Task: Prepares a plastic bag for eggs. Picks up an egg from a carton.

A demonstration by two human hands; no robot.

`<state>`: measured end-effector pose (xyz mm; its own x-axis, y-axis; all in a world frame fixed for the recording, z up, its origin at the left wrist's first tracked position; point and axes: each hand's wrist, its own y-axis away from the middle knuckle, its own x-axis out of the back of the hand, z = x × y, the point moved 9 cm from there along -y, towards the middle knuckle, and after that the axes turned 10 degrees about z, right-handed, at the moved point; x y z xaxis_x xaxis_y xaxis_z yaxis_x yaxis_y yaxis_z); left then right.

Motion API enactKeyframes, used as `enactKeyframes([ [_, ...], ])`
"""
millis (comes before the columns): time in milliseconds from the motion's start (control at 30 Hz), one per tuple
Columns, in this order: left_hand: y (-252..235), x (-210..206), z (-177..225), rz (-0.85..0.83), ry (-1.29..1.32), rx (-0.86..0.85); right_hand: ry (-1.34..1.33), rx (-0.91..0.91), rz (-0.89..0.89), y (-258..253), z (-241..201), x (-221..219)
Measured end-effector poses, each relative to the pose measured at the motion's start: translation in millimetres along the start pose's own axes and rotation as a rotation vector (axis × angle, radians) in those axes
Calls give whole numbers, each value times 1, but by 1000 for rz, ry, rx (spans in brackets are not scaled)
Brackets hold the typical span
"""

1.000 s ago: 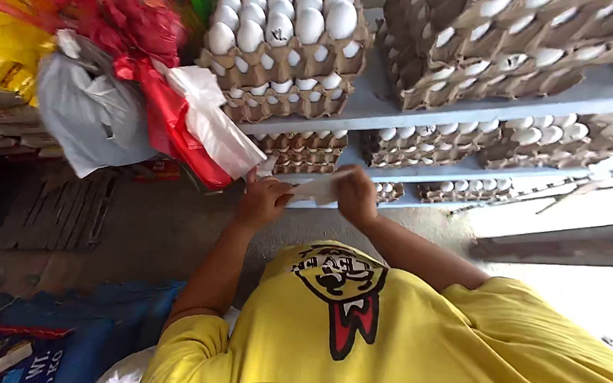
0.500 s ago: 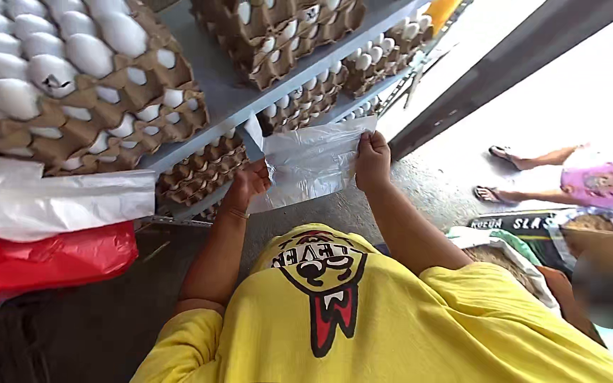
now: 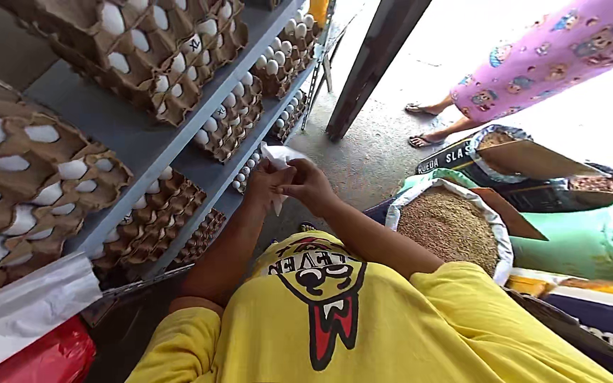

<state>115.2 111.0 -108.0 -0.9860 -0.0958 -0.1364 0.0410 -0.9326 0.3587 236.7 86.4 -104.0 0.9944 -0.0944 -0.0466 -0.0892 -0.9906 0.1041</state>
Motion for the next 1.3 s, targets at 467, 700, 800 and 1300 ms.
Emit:
enactKeyframes([
  [467,6,70,11,172,125,-105,659,288,99,-16,-21,37],
  [700,49,83,40,115,-405,-353,690,580,-339,-14,-29,-71],
  [800,61,110,32,203,-699,-307,529,324,-617,-8,-18,-84],
  [1300,84,178,9,569,-1180,-140,-101,-355,-1092,40,29,-127],
])
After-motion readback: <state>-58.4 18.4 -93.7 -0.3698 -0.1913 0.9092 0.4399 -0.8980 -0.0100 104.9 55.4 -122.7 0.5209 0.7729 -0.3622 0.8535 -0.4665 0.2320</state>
